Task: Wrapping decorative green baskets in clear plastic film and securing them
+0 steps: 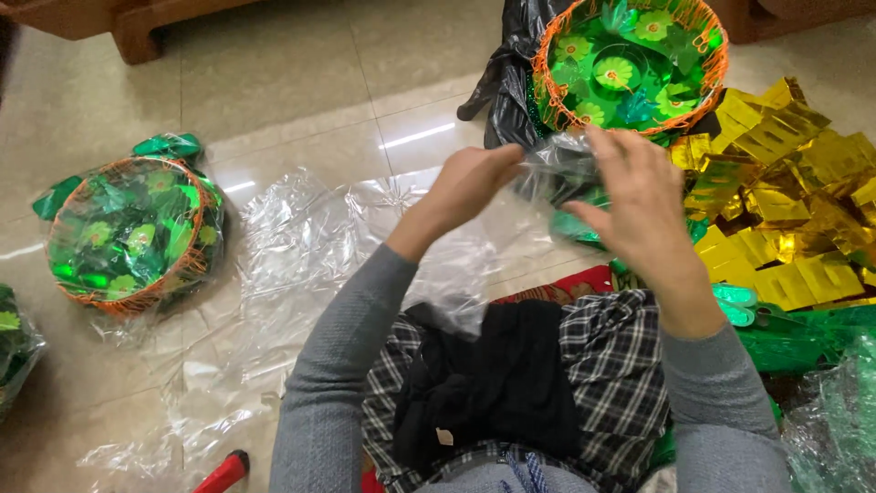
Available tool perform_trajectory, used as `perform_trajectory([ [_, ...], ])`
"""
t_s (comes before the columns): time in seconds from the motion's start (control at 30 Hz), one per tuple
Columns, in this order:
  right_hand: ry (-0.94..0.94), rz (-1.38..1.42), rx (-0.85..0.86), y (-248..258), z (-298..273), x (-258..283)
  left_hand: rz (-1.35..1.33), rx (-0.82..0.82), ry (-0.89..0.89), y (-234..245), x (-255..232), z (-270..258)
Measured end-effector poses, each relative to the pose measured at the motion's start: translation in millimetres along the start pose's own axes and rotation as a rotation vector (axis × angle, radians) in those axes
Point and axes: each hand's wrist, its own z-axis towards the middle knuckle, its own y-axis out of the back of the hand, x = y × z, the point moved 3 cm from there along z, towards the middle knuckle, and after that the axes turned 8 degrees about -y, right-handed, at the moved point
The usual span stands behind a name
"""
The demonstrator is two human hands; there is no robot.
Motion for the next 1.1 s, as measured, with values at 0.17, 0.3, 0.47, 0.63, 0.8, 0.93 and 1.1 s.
perform_trajectory([
  [0.17, 0.349, -0.062, -0.209, -33, 34, 27, -0.105, -0.102, -0.054, 10, -39, 8],
  [0.3, 0.254, -0.14, -0.048, -41, 41, 27, -0.088, -0.075, 0.06, 28, -20, -36],
  [0.47, 0.317, 0.351, 0.505, 0, 25, 85, 0.282, -0.125, 0.306, -56, 103, -100],
  [0.63, 0.334, 0.395, 0.936, -17, 23, 69, -0.197, -0.246, 0.724, -47, 168, -148],
  [0.8, 0.039, -0.35, 0.604, -119, 50, -31, -1.321, -0.59, 0.8, 8, 104, -157],
  [0.93, 0.02, -0.499, 0.372, -190, 61, -68, -1.118, -0.071, 0.591, 12, 70, -157],
  [1.1, -0.054, -0.429, 0.676, -315, 97, -92, -0.479, -0.42, 0.863, -30, 241, -196],
])
